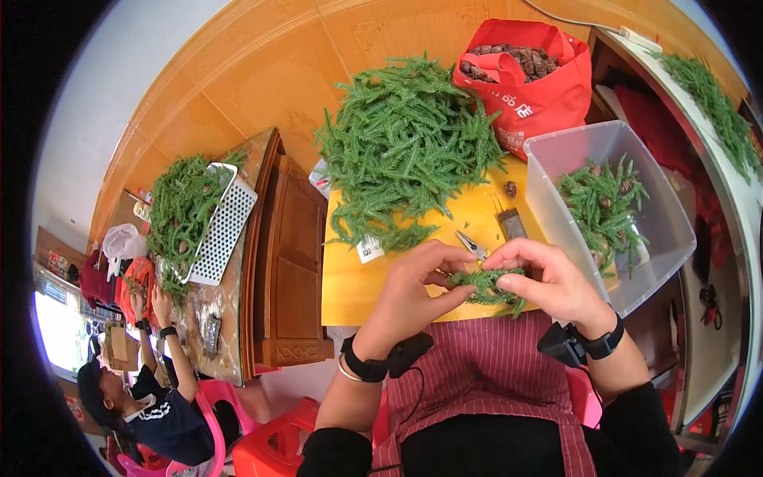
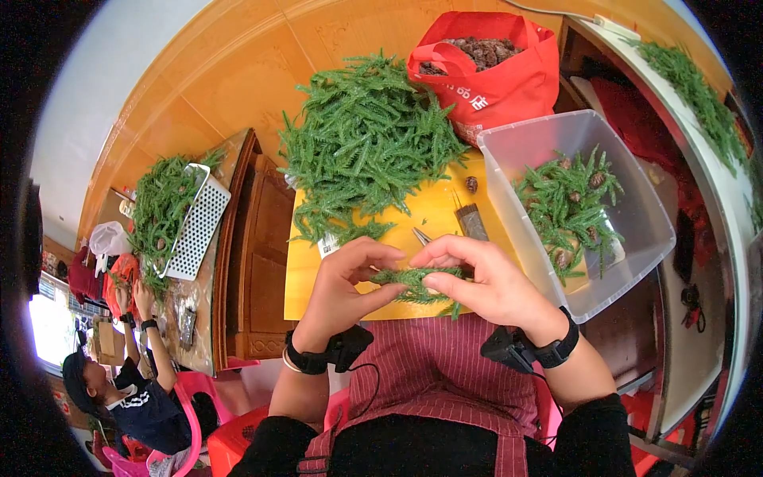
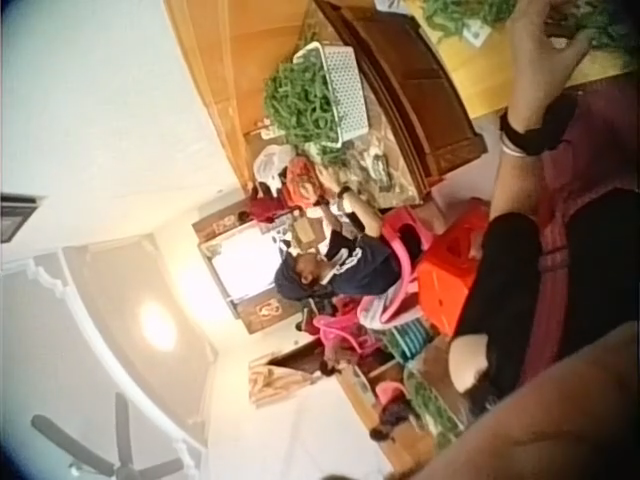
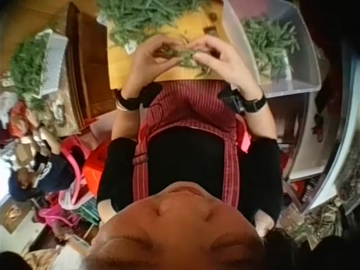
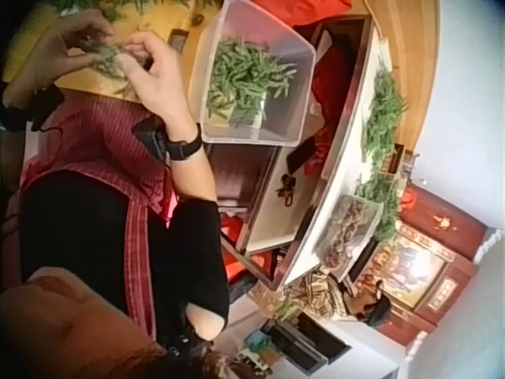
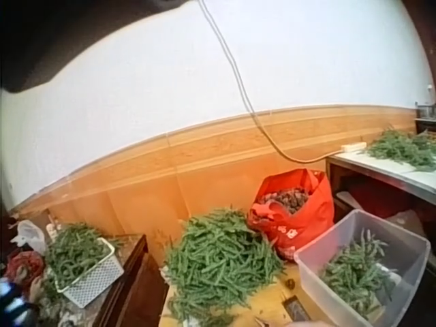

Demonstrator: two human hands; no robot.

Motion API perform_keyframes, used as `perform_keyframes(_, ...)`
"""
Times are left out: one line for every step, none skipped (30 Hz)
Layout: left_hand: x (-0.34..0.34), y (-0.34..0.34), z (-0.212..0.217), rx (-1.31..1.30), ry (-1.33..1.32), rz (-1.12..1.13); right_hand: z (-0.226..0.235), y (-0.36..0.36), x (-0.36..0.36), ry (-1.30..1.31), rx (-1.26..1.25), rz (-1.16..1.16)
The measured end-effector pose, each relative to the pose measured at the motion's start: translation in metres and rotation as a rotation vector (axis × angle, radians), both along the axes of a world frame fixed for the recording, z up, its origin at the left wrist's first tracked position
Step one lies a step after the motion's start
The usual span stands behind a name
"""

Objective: Trimming and sorting green plant sprigs using hand snips at a workbench.

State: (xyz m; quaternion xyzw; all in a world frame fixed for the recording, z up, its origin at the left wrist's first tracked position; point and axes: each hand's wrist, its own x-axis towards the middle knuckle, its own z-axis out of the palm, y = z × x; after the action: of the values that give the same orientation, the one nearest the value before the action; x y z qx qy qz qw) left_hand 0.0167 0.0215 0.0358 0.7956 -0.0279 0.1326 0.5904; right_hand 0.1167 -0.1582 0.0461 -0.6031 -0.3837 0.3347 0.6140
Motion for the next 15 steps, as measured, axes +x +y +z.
perform_keyframes(-0.001, 0.002, -0.001, -0.016, 0.011, -0.029, -0.001, 0.000, 0.000, 0.014, 0.026, 0.009)
perform_keyframes(-0.002, 0.003, -0.002, -0.032, 0.023, -0.060, 0.000, 0.000, 0.000, 0.016, 0.025, 0.010)
perform_keyframes(-0.003, 0.005, -0.001, -0.033, 0.023, -0.059, 0.003, 0.000, 0.000, 0.033, 0.005, 0.019)
perform_keyframes(-0.004, 0.006, -0.001, -0.048, 0.025, -0.069, 0.005, 0.000, 0.000, 0.051, -0.015, 0.028)
perform_keyframes(-0.004, 0.006, 0.000, -0.063, 0.026, -0.078, 0.003, 0.000, 0.001, 0.051, -0.015, 0.029)
perform_keyframes(-0.005, 0.006, 0.000, -0.063, 0.026, -0.077, -0.001, 0.000, 0.002, 0.013, 0.005, 0.013)
perform_keyframes(-0.005, 0.006, 0.000, -0.111, 0.042, -0.095, -0.003, 0.000, 0.002, -0.025, 0.025, -0.003)
perform_keyframes(-0.005, 0.006, 0.001, -0.159, 0.059, -0.113, -0.003, 0.000, 0.002, -0.026, 0.024, -0.002)
perform_keyframes(-0.006, 0.006, 0.001, -0.159, 0.058, -0.113, -0.003, -0.001, 0.002, 0.009, 0.015, -0.013)
perform_keyframes(-0.006, 0.006, 0.001, -0.193, 0.069, -0.123, -0.002, -0.001, 0.001, 0.043, 0.005, -0.025)
perform_keyframes(-0.006, 0.006, 0.001, -0.226, 0.080, -0.133, -0.003, 0.000, 0.000, 0.044, 0.005, -0.024)
perform_keyframes(-0.007, 0.005, -0.001, -0.226, 0.080, -0.132, -0.004, 0.001, -0.001, 0.124, 0.034, -0.042)
perform_keyframes(-0.007, 0.002, -0.004, -0.343, 0.059, -0.104, -0.005, 0.002, -0.002, 0.204, 0.064, -0.060)
perform_keyframes(-0.007, 0.001, -0.006, -0.459, 0.036, -0.076, -0.005, 0.003, -0.003, 0.203, 0.065, -0.059)
perform_keyframes(-0.007, 0.001, -0.009, -0.458, 0.035, -0.076, -0.006, 0.003, -0.004, 0.232, 0.072, -0.068)
